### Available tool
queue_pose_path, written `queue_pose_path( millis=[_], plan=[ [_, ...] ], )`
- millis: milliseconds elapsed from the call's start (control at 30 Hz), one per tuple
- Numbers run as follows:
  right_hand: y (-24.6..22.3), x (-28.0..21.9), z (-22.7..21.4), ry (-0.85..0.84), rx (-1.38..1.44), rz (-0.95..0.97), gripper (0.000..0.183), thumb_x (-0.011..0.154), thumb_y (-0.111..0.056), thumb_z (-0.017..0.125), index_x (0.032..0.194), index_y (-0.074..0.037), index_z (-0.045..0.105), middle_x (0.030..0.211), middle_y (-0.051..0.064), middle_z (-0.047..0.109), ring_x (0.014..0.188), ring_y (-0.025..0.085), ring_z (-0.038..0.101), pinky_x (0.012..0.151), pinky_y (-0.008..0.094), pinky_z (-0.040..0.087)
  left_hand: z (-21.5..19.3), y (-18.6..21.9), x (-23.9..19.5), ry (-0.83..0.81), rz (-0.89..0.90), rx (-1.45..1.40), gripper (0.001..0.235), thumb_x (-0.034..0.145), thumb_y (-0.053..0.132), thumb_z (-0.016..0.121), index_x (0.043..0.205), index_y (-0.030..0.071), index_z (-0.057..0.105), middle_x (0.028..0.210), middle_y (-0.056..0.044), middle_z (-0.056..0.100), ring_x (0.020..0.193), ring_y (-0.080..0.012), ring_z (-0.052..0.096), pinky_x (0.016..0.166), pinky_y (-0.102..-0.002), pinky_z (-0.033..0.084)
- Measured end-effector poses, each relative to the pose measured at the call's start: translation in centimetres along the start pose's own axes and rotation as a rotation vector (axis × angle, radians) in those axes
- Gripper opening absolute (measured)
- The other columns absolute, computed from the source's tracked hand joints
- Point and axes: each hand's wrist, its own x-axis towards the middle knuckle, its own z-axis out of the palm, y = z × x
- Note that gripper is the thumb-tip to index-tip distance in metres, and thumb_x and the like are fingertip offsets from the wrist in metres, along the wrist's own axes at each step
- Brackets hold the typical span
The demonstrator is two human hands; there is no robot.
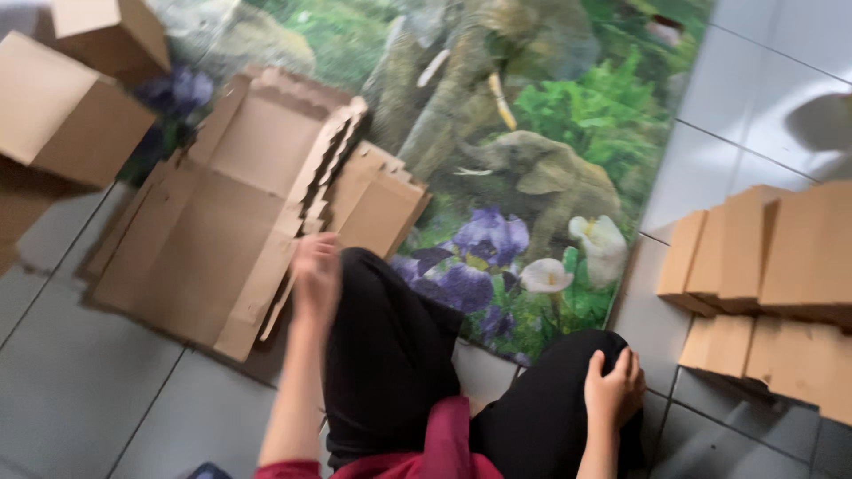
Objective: The person sits on the floor and assembles flat cardboard pieces into small boxes by folding and interlocking the flaps. They handle multiple cardboard pieces, folding them into shape and stacking the finished boxes to the side.
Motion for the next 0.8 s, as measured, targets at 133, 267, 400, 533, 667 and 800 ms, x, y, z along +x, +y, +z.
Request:
queue_pose_path(
  millis=[133,267,400,533,667,800],
  plan=[
    [0.5,0.0,0.6,0.042,-0.007,-0.068,0.049,0.087,-0.032,0.062,0.123,0.002,0.064,0.126,0.02,0.062,0.106,0.039,0.059,0.089,0.05,0.044,-14.2,-4.1,5.7,0.103,0.619,1.274,0.029,0.084,0.019,0.07,0.109,0.008,0.061,0.106,-0.012,0.058,0.104,-0.0311,0.051,0.09,-0.041,0.038],
    [0.4,-0.2,0.3,-0.042,-0.004,0.01,0.051,0.089,-0.034,0.059,0.127,0.0,0.062,0.131,0.018,0.06,0.11,0.041,0.056,0.089,0.053,0.042,-17.4,-4.5,5.7,-0.002,0.189,1.458,0.063,0.078,0.038,0.073,0.127,0.005,0.05,0.121,-0.018,0.046,0.103,-0.0407,0.048,0.085,-0.052,0.044],
    [0.9,-0.1,0.8,-0.064,0.034,0.023,0.053,0.089,-0.033,0.059,0.13,0.0,0.06,0.131,0.021,0.058,0.111,0.043,0.054,0.092,0.052,0.04,-18.3,-4.9,5.7,-0.058,0.179,1.525,0.055,0.077,0.038,0.074,0.118,0.009,0.052,0.116,-0.015,0.047,0.097,-0.0376,0.051,0.077,-0.05,0.05],
    [0.5,0.0,0.3,-0.095,0.038,0.061,0.055,0.09,-0.035,0.058,0.133,-0.002,0.058,0.135,0.021,0.055,0.114,0.044,0.051,0.094,0.054,0.037,-16.9,-1.3,4.4,-0.1,0.056,1.397,0.05,0.081,0.036,0.071,0.119,0.01,0.052,0.119,-0.01,0.047,0.103,-0.0316,0.047,0.075,-0.047,0.05],
    [0.0,0.2,0.0,-0.14,0.053,0.099,0.055,0.09,-0.036,0.056,0.134,-0.003,0.057,0.136,0.019,0.054,0.117,0.044,0.049,0.095,0.055,0.036,-19.2,-1.3,5.2,-0.069,0.074,1.449,0.031,0.092,0.025,0.053,0.12,0.016,0.061,0.117,-0.008,0.061,0.089,-0.0326,0.063,0.072,-0.046,0.05],
    [0.0,0.1,-0.2,-0.136,0.036,0.094,0.055,0.091,-0.036,0.056,0.134,-0.002,0.057,0.136,0.019,0.054,0.117,0.043,0.049,0.093,0.056,0.038,-21.2,-0.4,6.8,0.134,0.336,1.694,0.02,0.104,0.02,0.05,0.089,0.014,0.063,0.074,-0.005,0.068,0.057,-0.0252,0.064,0.05,-0.04,0.052]
  ],
)
